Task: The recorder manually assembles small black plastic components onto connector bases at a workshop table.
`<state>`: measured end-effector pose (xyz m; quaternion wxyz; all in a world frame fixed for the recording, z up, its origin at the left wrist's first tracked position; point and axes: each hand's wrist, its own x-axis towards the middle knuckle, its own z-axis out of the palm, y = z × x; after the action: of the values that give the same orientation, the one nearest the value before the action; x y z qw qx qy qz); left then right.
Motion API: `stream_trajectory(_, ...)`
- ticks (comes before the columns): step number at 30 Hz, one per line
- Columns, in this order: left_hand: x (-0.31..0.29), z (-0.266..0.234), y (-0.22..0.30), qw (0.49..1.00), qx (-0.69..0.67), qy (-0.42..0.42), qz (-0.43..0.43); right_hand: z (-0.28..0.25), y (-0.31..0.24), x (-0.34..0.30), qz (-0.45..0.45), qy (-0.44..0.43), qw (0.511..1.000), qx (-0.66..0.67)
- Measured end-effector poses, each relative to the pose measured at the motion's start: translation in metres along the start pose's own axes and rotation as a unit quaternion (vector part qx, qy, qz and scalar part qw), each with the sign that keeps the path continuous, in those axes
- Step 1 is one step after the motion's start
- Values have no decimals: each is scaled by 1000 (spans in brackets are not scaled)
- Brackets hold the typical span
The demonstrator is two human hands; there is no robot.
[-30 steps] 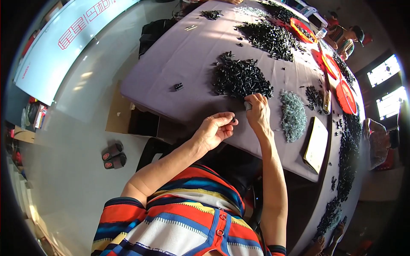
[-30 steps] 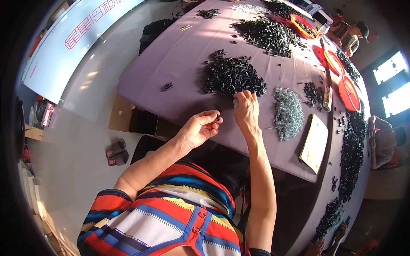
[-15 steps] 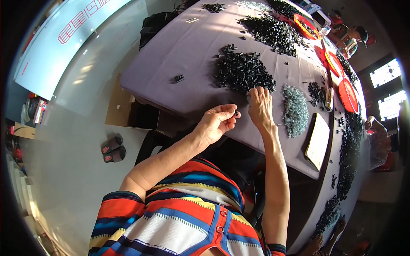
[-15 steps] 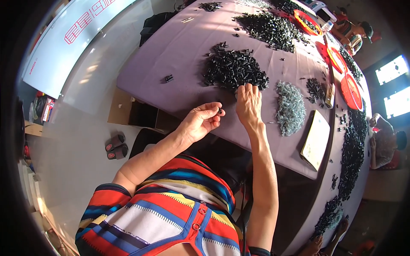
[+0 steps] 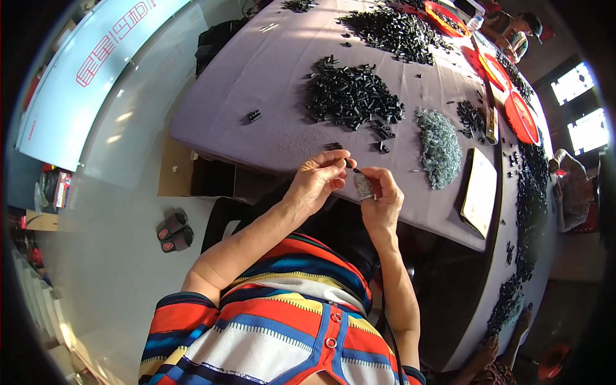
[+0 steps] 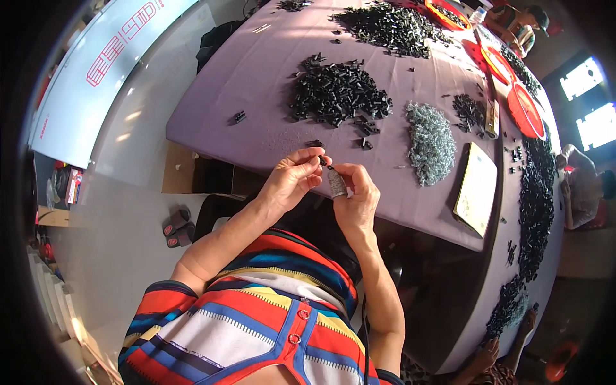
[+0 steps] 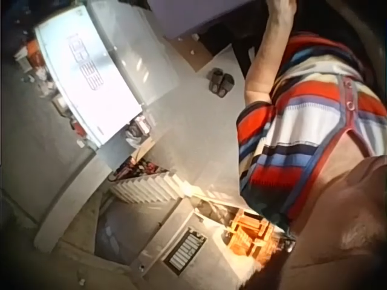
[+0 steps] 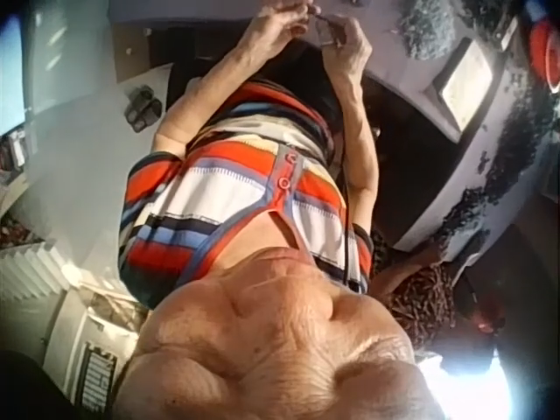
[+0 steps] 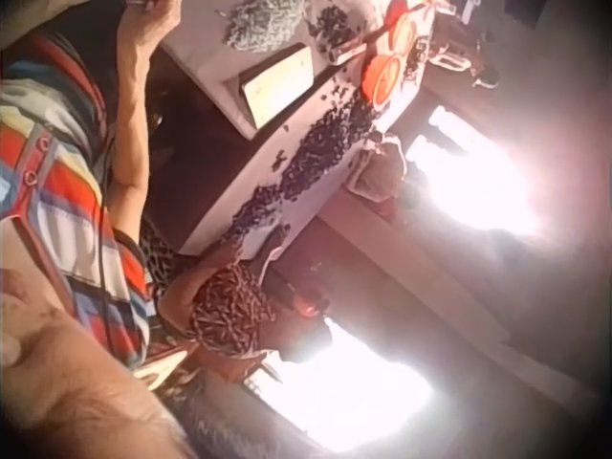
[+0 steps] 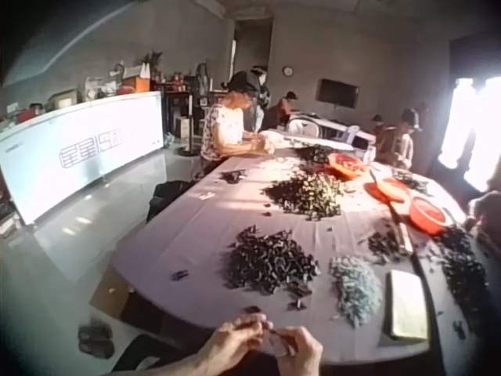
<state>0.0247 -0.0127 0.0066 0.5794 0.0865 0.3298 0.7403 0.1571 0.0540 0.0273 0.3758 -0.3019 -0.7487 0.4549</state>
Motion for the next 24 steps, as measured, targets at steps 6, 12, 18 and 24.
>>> stream_trajectory(6, 0, -3, -6, 999, 20, -13, 22, 3, -2, 0, -83, 9, 995, -46)
stream_trajectory(12, -1, -4, -6, 997, 35, -55, 38, 5, -7, -2, -120, 15, 990, -73)
stream_trajectory(18, -3, 0, -4, 997, 33, -54, 36, 5, -3, -4, -99, 20, 994, -33)
stream_trajectory(24, -2, -2, -6, 998, 44, -32, 34, 4, 3, -9, -25, 7, 999, 35)
